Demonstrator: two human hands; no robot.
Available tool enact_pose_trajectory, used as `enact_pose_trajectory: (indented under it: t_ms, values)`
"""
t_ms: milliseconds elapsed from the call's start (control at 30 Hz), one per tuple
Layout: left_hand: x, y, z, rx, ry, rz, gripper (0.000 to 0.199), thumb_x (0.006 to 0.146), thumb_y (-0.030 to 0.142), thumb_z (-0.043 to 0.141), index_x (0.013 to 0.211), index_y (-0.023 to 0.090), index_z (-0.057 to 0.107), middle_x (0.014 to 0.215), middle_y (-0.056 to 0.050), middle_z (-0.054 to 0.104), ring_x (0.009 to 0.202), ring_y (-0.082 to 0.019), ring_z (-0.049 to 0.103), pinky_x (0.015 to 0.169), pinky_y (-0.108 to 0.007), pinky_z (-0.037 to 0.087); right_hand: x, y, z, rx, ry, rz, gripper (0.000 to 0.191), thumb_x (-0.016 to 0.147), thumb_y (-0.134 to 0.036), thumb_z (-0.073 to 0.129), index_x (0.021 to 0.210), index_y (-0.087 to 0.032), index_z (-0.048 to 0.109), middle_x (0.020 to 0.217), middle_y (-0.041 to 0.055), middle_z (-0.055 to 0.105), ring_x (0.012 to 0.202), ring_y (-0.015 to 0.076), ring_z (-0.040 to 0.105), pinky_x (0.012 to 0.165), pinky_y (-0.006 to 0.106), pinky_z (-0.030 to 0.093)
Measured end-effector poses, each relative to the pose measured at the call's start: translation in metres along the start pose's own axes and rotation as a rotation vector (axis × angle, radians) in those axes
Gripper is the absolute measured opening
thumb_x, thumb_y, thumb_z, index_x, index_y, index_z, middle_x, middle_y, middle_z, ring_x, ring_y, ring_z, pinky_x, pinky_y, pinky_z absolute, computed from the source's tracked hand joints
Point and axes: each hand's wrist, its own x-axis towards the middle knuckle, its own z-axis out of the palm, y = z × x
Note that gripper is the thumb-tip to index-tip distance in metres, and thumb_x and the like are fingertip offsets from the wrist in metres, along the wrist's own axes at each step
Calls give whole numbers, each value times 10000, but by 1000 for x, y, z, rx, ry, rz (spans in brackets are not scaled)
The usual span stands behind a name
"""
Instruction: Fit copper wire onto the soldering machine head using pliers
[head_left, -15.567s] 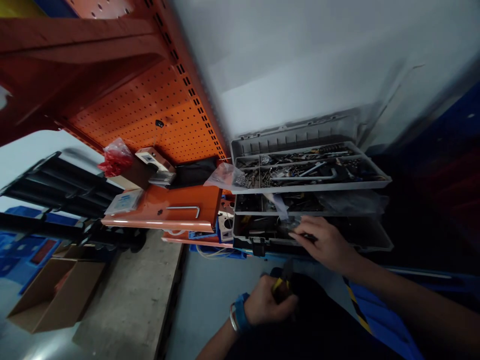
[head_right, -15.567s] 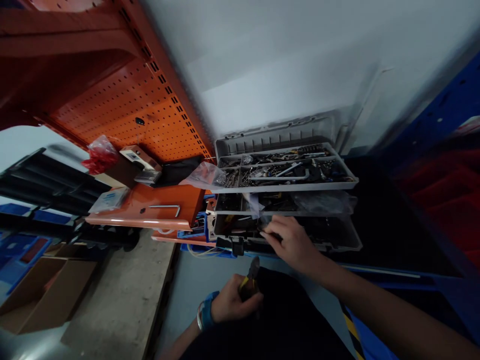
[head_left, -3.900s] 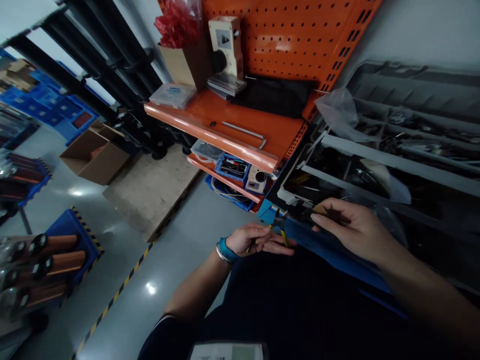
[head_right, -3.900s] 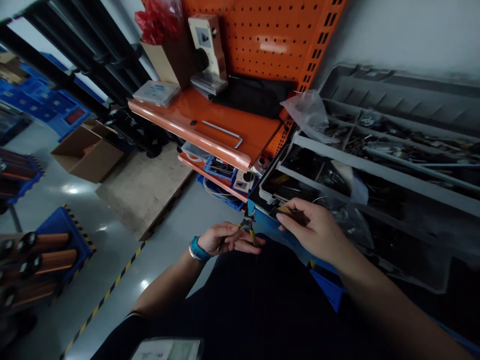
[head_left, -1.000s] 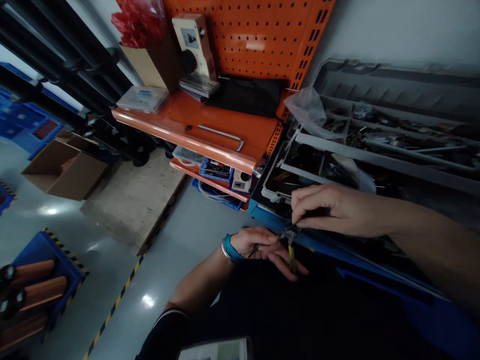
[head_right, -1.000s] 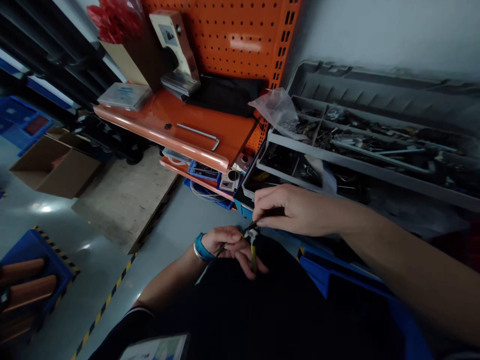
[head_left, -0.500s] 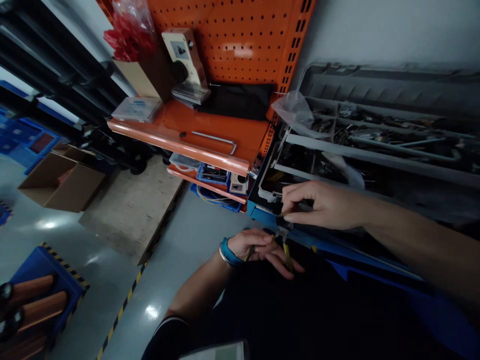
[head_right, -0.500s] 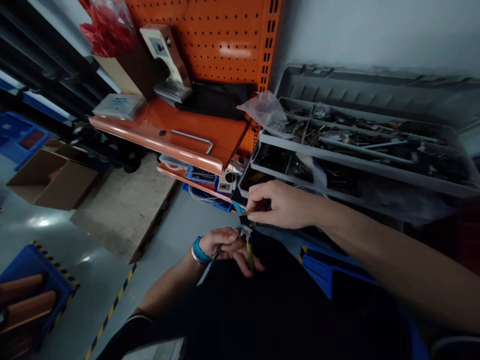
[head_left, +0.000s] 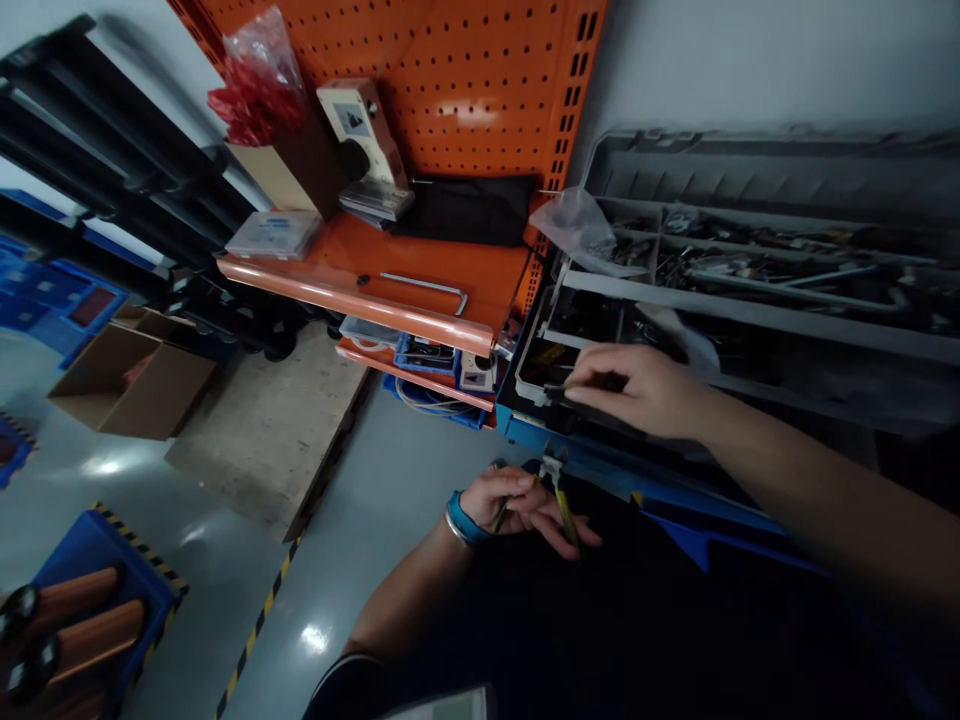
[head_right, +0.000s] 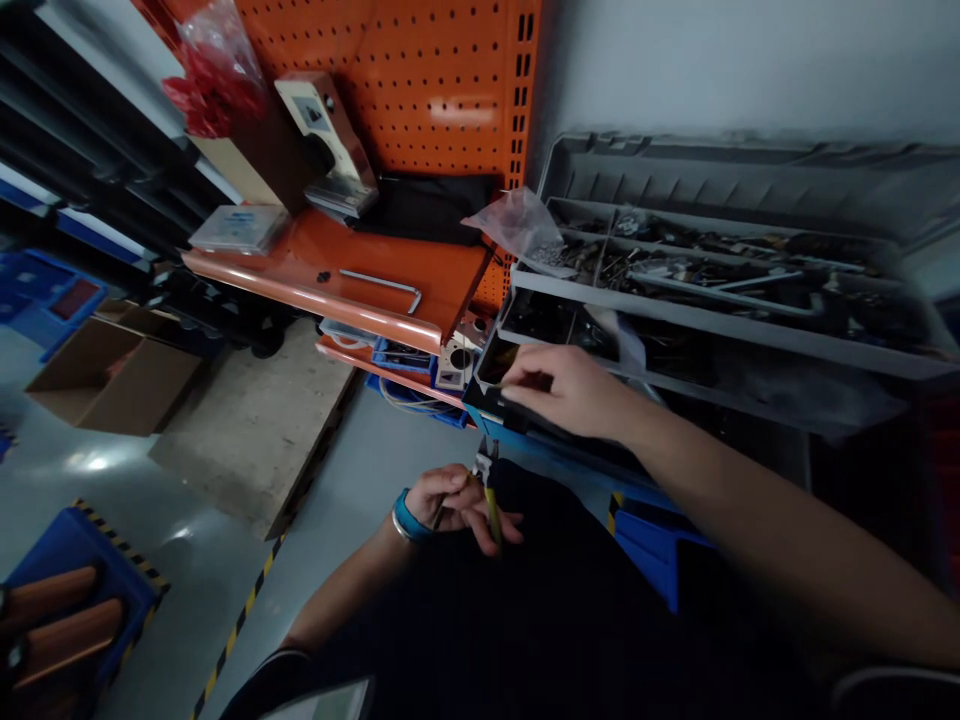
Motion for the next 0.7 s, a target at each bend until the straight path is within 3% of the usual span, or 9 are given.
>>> enact_pose_trajectory:
  t_ms: [100,200,333,400,467,500,567,633,700]
  values:
    - [-3,-5,-1,7,78,36,480,742,444,579,458,178,298,757,-181,710,879,-325,668,1012,-469,296,-5,20,-2,-110,319,10,209,805,-391,569,739,-197,607,740,30,582,626,138,539,573,280,430]
    - [-8,-14,1,-3,228,90,506,705,477,610,465,171,286,825,-192,708,750,-315,683,891,-463,400,-11,39,3,-385,442,-26,195,842,-325,507,842,-190,646,839,80,620,756,201,581,690,350,467]
    - [-21,-29,12,-59,405,222,535,693,516,620,446,158,309,918,-182,701,727,-279,683,800,-390,452,-21,43,22,-696,272,-10,310,860,-211,424,1080,-125,626,1126,163,599,1022,305,551,890,499,406]
    - [-27,-38,21,-53,551,340,466,706,503,616,479,136,441,978,-175,691,815,-281,677,862,-395,436,-29,35,37,-681,300,-61,310,853,-230,460,1102,-128,614,1201,168,568,1073,323,534,934,535,371]
    - [-31,-49,30,-33,710,467,370,715,464,622,643,101,615,1051,-171,673,905,-278,658,915,-394,414,-40,28,55,-498,298,-163,291,842,-286,510,1081,-154,613,1153,150,602,1040,304,564,903,498,419]
    - [-30,-54,34,-23,777,519,360,711,444,631,757,89,665,1083,-169,663,944,-277,647,928,-390,408,-45,26,66,-346,226,-226,294,842,-307,518,1087,-169,601,1100,131,628,1018,277,584,872,444,462]
    - [-25,-62,36,1,887,600,417,682,427,660,919,84,687,1119,-158,650,1005,-288,622,951,-391,396,-54,28,90,-119,7,-217,378,854,-353,507,1196,-193,524,1151,111,610,1042,241,589,832,367,512]
    - [-21,-65,31,47,970,670,449,654,464,671,919,102,694,1113,-140,651,1044,-312,598,977,-406,377,-56,35,117,-9,-145,-197,561,831,-446,527,1317,-193,403,1225,123,567,1079,253,574,813,361,534]
    - [-27,-63,25,143,1019,705,441,701,533,608,825,118,692,1015,-132,670,1047,-300,588,994,-403,369,-46,39,145,71,-196,-198,651,809,-515,534,1345,-190,358,1227,134,555,1069,264,576,794,372,544]
